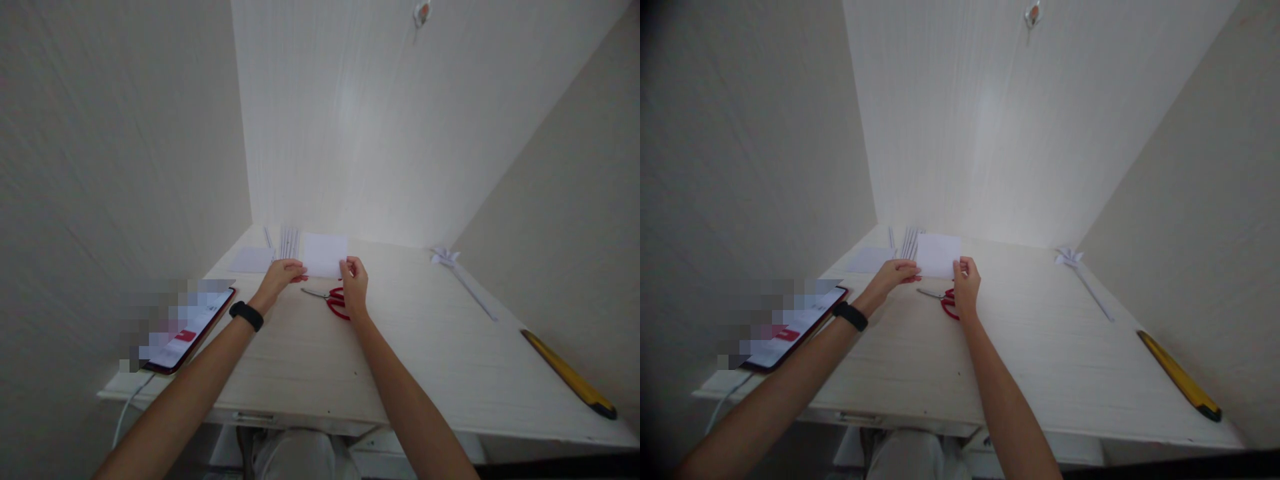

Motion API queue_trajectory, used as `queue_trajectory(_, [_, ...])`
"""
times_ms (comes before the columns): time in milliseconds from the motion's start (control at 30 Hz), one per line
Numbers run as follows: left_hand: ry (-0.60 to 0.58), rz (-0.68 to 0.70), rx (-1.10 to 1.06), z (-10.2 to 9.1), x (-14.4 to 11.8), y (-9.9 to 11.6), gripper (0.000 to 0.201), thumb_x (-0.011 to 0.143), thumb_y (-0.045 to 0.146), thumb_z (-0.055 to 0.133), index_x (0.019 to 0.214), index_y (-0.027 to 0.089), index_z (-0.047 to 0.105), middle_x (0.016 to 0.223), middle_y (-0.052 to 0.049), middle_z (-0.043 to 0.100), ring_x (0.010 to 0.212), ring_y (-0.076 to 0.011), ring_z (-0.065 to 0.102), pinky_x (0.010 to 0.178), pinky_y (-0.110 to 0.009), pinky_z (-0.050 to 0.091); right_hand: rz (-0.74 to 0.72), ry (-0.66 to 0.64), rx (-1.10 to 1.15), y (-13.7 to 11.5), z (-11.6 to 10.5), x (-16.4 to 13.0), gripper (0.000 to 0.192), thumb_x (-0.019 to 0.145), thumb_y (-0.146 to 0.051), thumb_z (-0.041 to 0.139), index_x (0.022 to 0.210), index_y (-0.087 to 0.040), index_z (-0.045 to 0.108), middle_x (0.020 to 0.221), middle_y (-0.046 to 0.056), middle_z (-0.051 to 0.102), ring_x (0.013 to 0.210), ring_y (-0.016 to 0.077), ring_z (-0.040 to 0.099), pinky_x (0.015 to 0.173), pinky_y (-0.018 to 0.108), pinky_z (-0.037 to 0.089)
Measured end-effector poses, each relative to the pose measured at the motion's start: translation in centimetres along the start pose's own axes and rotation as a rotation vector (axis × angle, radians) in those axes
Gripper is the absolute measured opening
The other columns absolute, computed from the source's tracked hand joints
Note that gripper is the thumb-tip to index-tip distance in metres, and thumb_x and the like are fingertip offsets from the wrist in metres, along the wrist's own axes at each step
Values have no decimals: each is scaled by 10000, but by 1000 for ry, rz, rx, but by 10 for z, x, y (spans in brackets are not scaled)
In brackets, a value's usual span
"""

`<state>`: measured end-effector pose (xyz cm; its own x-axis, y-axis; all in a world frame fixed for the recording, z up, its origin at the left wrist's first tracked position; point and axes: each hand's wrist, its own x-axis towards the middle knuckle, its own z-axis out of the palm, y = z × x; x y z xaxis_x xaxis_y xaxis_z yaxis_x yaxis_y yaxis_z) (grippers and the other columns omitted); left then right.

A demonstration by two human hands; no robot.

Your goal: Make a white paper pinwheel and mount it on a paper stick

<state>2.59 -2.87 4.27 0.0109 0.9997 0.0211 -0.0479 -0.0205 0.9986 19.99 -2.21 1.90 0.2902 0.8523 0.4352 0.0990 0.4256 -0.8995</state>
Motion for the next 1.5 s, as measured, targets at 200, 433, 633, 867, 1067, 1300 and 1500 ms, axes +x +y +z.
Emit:
queue_trajectory(200, [-5, -14, -7, -2, 1, -1, 263, 588, 228, 756, 770, 86, 632, 682, -53, 677, 643, -144, 652, 687, -262, 492, 12, 30, 14, 0, 0, 1, 192, 797, -364, 519, 872, -188, 506, 697, -32, 480, 595, 99, 465, 502, 210, 414])
queue_trajectory(433, [23, 47, 64, -4, 3, -1, 216, 597, 244, 734, 731, 99, 646, 639, -49, 676, 607, -135, 635, 634, -244, 479, -4, 17, 4, 1, 0, 1, 186, 799, -363, 519, 868, -190, 506, 700, -29, 476, 616, 105, 460, 489, 201, 400])
queue_trajectory(633, [50, 106, 101, -7, 6, -4, 190, 590, 232, 719, 722, 114, 650, 619, -37, 671, 594, -136, 634, 603, -232, 471, -17, -1, -15, 4, -1, 1, 192, 805, -378, 515, 843, -190, 525, 698, -24, 490, 616, 112, 463, 494, 212, 392])
queue_trajectory(867, [62, 92, 107, -8, 8, -4, 196, 579, 232, 725, 717, 116, 649, 606, -39, 672, 577, -145, 636, 602, -248, 479, -45, 22, -28, 6, 0, 2, 186, 801, -378, 519, 825, -194, 527, 687, -26, 489, 621, 113, 459, 545, 224, 404])
queue_trajectory(1067, [75, 76, 128, -5, 7, -3, 187, 588, 224, 734, 711, 112, 650, 597, -45, 672, 569, -145, 631, 607, -256, 482, -10, 14, -27, 0, -1, 1, 196, 794, -386, 517, 818, -191, 523, 708, -15, 500, 648, 118, 466, 546, 220, 400])
queue_trajectory(1300, [78, 58, 141, -5, 6, -2, 180, 592, 209, 738, 714, 107, 654, 604, -57, 679, 579, -157, 641, 627, -275, 496, -7, 11, 6, -2, -1, 2, 223, 789, -407, 514, 830, -189, 540, 731, -1, 538, 668, 128, 488, 549, 224, 401])
queue_trajectory(1500, [58, 74, 139, -7, 9, -3, 170, 585, 208, 738, 701, 109, 661, 602, -53, 681, 572, -147, 635, 607, -258, 486, -19, -10, 4, 0, -2, 3, 216, 790, -395, 516, 808, -180, 537, 690, -13, 523, 641, 119, 488, 570, 229, 383])
